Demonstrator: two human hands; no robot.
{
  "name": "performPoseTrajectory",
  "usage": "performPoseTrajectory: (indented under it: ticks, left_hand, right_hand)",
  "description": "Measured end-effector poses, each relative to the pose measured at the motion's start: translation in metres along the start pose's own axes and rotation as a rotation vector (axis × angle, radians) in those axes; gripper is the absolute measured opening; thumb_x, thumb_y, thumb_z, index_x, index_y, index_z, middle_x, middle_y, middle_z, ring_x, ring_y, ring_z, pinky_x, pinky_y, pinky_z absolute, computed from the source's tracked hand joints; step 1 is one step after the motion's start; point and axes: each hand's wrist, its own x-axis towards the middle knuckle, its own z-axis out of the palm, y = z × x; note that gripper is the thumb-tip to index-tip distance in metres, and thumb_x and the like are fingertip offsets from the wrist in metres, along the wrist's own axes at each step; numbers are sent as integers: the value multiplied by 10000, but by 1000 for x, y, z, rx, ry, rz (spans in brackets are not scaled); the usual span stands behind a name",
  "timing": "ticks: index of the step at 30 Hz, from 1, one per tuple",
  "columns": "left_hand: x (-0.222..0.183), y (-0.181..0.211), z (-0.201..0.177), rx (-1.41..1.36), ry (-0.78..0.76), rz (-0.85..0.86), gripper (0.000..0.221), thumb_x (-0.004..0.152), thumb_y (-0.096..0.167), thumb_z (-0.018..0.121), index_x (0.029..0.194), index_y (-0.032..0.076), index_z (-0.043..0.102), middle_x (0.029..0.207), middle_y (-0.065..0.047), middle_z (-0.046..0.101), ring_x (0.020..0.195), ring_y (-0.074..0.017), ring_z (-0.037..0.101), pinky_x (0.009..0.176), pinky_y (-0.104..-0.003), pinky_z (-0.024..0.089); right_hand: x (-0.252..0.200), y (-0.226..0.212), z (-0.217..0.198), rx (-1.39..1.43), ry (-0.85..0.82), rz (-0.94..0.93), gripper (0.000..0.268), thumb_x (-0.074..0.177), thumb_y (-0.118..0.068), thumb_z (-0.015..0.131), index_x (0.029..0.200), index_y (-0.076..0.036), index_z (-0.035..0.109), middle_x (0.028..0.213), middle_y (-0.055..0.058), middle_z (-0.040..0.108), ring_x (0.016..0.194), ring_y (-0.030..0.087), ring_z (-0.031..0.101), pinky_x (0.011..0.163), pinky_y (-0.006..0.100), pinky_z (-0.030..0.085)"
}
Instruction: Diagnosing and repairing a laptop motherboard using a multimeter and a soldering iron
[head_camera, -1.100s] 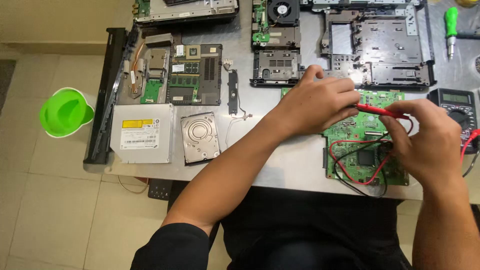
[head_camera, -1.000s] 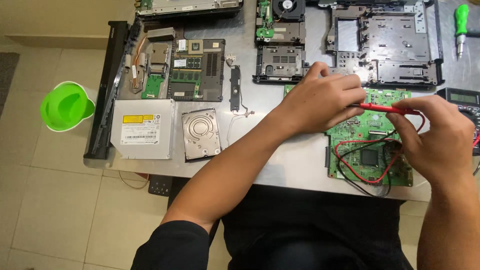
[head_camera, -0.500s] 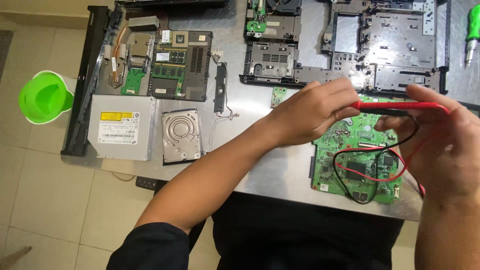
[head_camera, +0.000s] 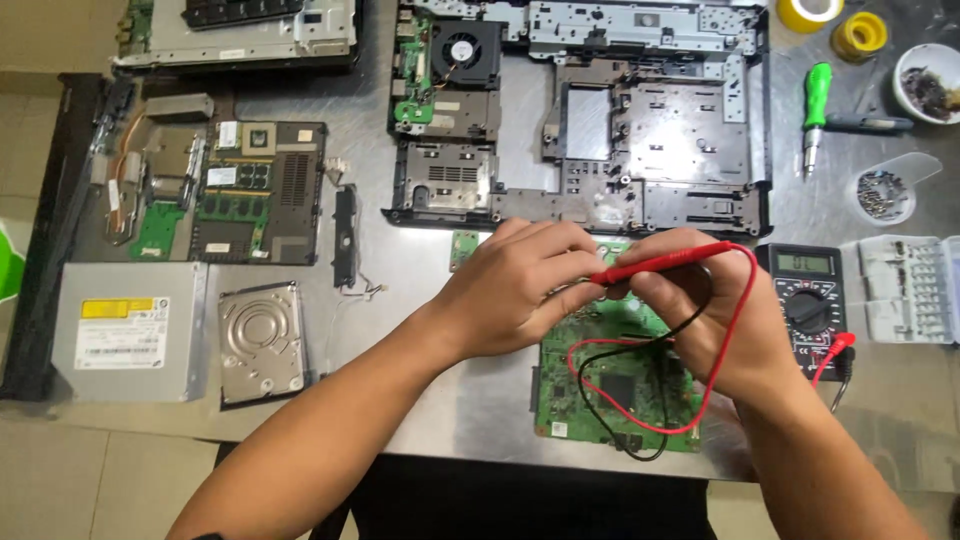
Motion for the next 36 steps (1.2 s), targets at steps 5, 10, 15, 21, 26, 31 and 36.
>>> performPoseTrajectory:
  ticks: [5,10,15,21,26,31,36]
  left_hand:
    - [6,1,-10,60,60,6,140,985,207,705,1103,138,675,1060,-36,649,983,-242,643,815,-372,392]
    - [5,-7,-1,59,56,59,187,951,151,779,1067,93,645,1056,-64,665,998,-246,656,837,-368,397]
    - [7,-7,0,64,54,29,162,962,173,764,1064,105,659,1079,-60,634,961,-265,647,875,-386,417]
    - [6,-5,-2,19,49,43,237,995,171,729,1193,81,634,1108,-76,651,1039,-262,648,899,-382,429]
    - [8,-1,-5,8,89,49,92,1024,104,659,1046,57,583,1012,-69,621,909,-280,614,793,-379,403]
    - [5,-5,-13,-181,139,-2,163,1043,44,641,1204,67,633,1013,-96,638,910,-269,625,825,-342,488]
    - [3,-9,-17,-197,64,77,180,1083,37,574,1241,118,606,1109,-48,670,976,-268,653,861,-385,456]
  right_hand:
    - [6,9,4,45,-5,-11,169,1003,-167,599,1061,-33,685,993,88,736,907,203,734,841,314,580]
    - [6,16,3,16,-74,-79,177,974,-210,651,1071,-78,718,1017,57,764,936,190,739,869,306,564]
    - [6,19,-4,0,-21,-105,238,953,-181,687,1163,-72,714,1029,76,754,920,197,723,866,301,538]
    - [7,12,2,8,-17,-202,206,996,-204,615,1114,-63,709,1002,104,725,892,221,709,842,308,541]
    - [0,18,8,1,-17,-123,302,987,-159,635,1272,-62,661,1053,93,712,909,200,681,862,298,516]
    - [-6,18,8,400,136,89,189,1033,-172,580,1114,-2,561,988,119,638,792,228,747,719,280,619]
    - [-2,1,-2,352,115,73,191,1107,-242,426,1064,-57,408,1020,234,733,840,282,739,795,334,614]
